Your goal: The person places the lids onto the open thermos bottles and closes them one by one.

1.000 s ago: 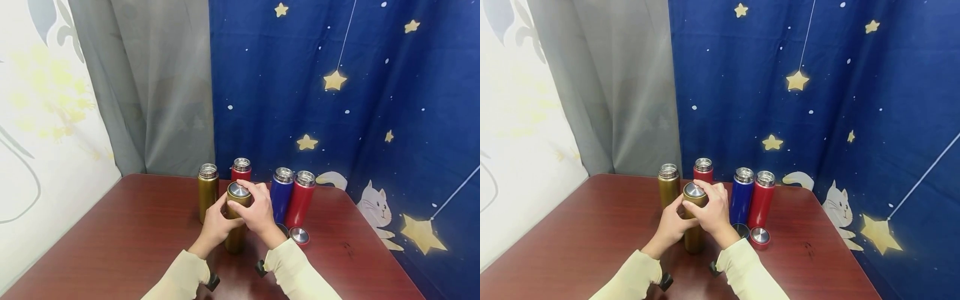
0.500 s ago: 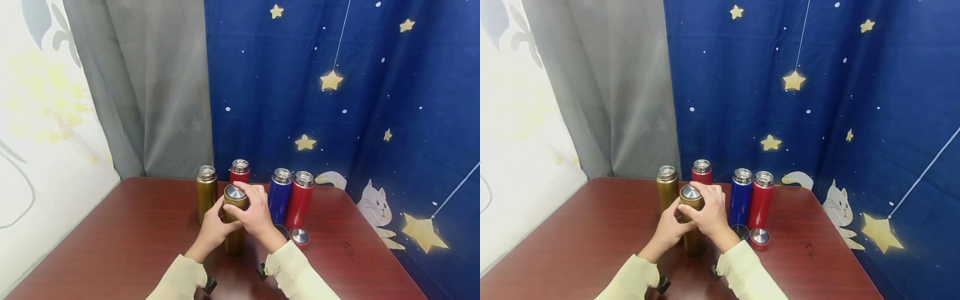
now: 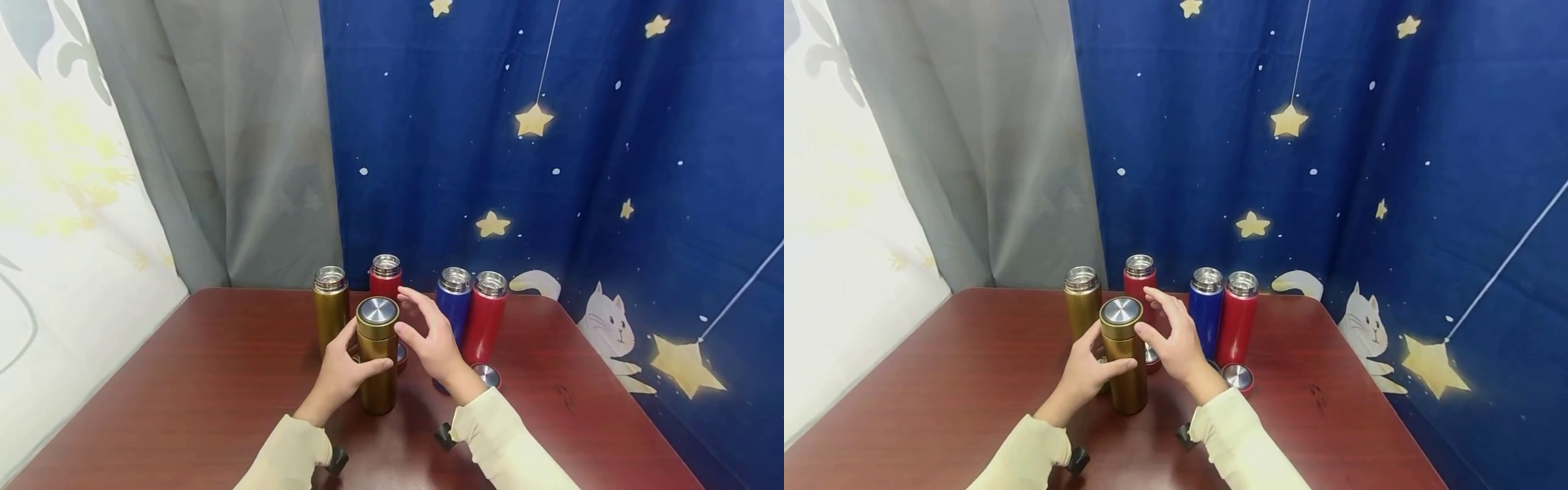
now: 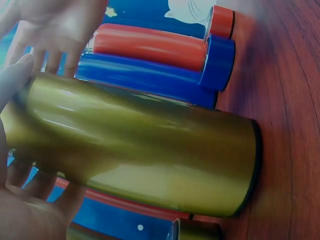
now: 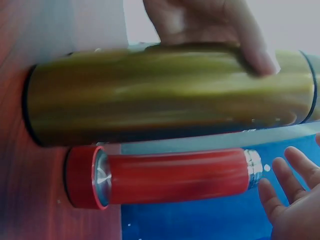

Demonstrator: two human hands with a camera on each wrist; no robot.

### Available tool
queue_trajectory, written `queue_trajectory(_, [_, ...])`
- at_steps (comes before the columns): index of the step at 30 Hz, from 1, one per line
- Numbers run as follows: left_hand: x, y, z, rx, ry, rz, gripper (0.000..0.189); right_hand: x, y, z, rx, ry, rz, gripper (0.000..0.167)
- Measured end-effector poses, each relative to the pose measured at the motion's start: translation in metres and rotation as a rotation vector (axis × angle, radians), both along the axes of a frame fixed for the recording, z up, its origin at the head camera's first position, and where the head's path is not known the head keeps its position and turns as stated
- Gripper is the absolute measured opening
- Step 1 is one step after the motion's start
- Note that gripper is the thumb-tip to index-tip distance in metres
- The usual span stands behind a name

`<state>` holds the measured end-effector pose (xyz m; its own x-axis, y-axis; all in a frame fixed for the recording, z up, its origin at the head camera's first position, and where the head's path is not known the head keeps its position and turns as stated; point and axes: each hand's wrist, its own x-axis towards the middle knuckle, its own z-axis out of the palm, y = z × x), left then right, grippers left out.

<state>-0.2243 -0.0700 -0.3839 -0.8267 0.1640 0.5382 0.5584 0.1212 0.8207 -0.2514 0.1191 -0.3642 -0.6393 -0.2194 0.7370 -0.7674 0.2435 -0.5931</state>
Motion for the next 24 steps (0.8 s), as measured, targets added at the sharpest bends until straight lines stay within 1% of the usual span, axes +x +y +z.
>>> queue_trajectory(5, [0.003, 0.000, 0.001, 0.005, 0.005, -0.002, 0.078, -0.002, 0.003, -0.008, -0.010, -0.015, -0.011, 0.053])
queue_trajectory(10, [0.009, -0.001, 0.003, 0.012, -0.001, 0.043, 0.080, -0.003, 0.003, -0.015, 0.027, -0.036, -0.054, 0.050])
queue_trajectory(13, [0.013, -0.004, 0.003, 0.018, -0.007, 0.053, 0.081, -0.006, 0.002, -0.021, 0.050, -0.040, -0.061, 0.047])
queue_trajectory(18, [0.018, -0.009, 0.002, 0.019, -0.017, 0.055, 0.079, -0.011, 0.001, -0.031, 0.081, -0.049, -0.048, 0.045])
queue_trajectory(24, [0.024, -0.019, 0.000, 0.023, -0.011, 0.085, 0.079, -0.013, -0.003, -0.043, 0.119, -0.118, -0.032, 0.047])
